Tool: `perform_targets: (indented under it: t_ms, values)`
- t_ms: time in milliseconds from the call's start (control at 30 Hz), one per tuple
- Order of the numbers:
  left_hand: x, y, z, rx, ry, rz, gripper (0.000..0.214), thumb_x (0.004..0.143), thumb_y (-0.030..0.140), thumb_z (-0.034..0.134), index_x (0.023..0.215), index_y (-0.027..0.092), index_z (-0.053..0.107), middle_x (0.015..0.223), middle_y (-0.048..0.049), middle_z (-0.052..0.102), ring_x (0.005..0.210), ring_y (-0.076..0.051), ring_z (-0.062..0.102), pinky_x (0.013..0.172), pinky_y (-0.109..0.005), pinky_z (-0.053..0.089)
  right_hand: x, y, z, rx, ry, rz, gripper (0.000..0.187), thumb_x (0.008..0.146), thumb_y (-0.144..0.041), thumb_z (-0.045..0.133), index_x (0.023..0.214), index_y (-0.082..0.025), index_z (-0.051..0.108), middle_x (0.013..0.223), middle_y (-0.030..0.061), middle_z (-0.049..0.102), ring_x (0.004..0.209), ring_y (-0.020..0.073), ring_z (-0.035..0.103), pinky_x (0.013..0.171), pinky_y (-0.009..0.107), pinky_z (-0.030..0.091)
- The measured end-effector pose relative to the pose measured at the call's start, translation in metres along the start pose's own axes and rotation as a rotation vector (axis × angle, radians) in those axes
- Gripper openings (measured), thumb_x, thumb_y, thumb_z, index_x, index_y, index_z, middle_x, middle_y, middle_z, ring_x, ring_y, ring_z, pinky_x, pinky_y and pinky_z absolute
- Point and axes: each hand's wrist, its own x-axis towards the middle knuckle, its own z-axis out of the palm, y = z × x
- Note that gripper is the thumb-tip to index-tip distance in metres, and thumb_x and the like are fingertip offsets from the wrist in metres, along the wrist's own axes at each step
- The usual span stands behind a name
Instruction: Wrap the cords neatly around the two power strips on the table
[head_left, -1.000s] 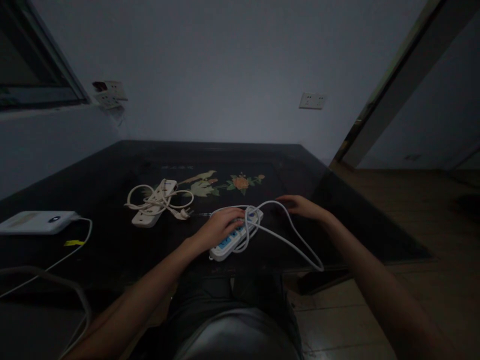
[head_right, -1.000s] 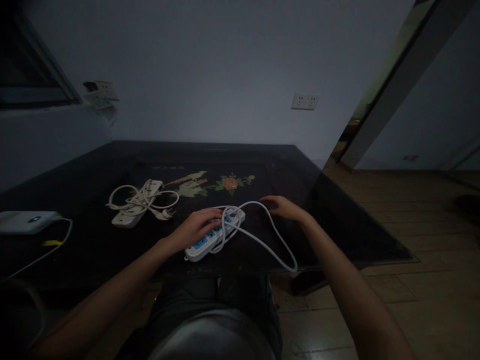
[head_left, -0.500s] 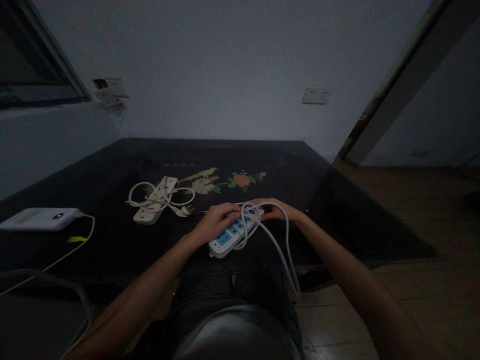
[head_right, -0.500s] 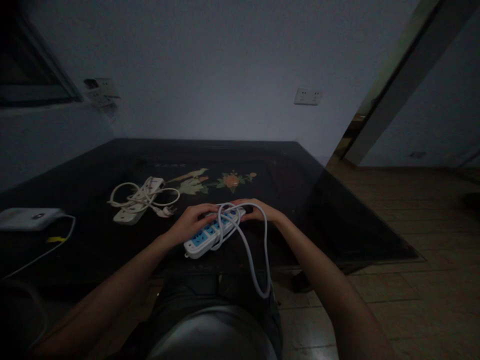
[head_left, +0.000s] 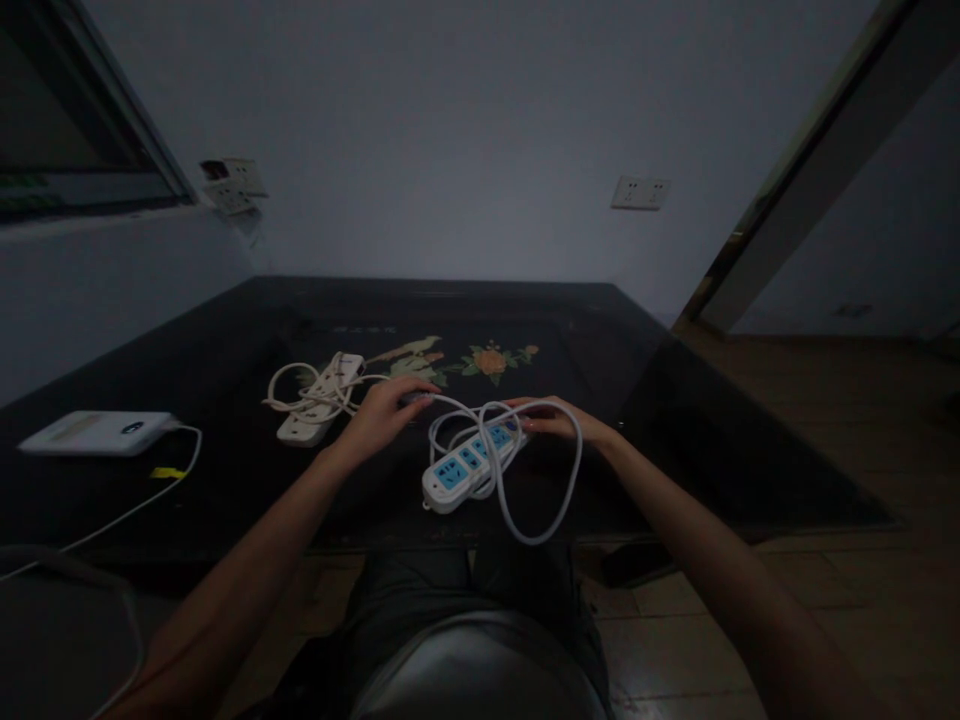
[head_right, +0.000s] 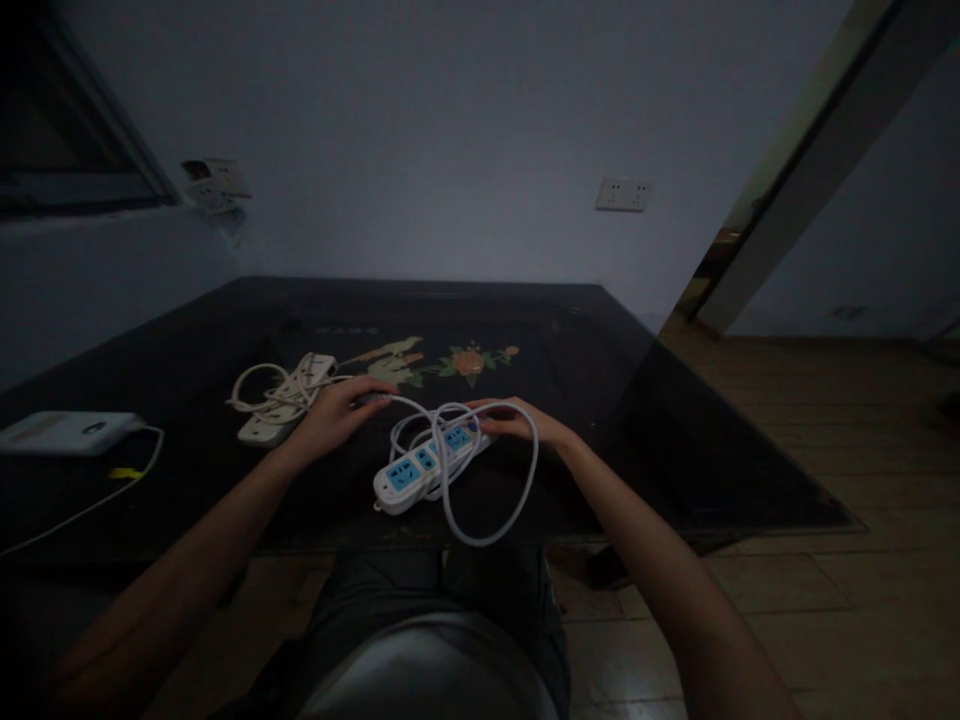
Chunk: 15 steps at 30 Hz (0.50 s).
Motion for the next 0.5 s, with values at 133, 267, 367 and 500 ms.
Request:
perform_targets:
  t_ms: [133,267,367,500]
  values:
    - [0.006,-0.004,0.001,0.016,-0.012,-0.014,0.022,0.087,0.032,0.052,0.098,0.02,0.068,0.1,-0.0074,0.07,0.096,-0.022,0.064,0.088,-0.04,0.048,0.006,-0.001,0.008,0.03,0.05,-0.042,0.033,0.075,-0.037,0.072,0.1,-0.017,0.072,0.107,0.0086,0.07,0.105,0.0245,0.062,0.092,0.038,0.047]
    - [0.017,-0.02,-0.012,0.106,0.053,-0.117,0.026,0.084,0.034,0.052,0.095,0.018,0.069,0.096,-0.0086,0.071,0.093,-0.024,0.064,0.086,-0.038,0.047,0.004,0.001,0.009,0.057,0.081,-0.014,0.032,0.072,-0.037,0.074,0.097,-0.017,0.072,0.099,0.0071,0.072,0.097,0.0224,0.063,0.085,0.036,0.049]
    - [0.023,-0.031,-0.038,0.154,0.172,-0.257,0.025,0.081,0.037,0.054,0.09,0.018,0.068,0.09,-0.0062,0.07,0.087,-0.023,0.063,0.081,-0.034,0.047,0.0,0.002,0.009,0.072,0.102,0.012,0.03,0.072,-0.037,0.074,0.094,-0.017,0.071,0.099,0.0066,0.071,0.092,0.0203,0.064,0.082,0.033,0.049]
    - [0.025,-0.036,-0.092,-0.083,0.413,-0.504,0.016,0.077,0.028,0.061,0.086,0.016,0.064,0.066,0.0029,0.06,0.064,-0.013,0.055,0.065,-0.023,0.044,-0.001,0.006,0.01,0.143,0.093,0.025,0.022,0.073,-0.034,0.074,0.087,-0.017,0.069,0.108,0.0061,0.07,0.096,0.0186,0.064,0.088,0.034,0.046]
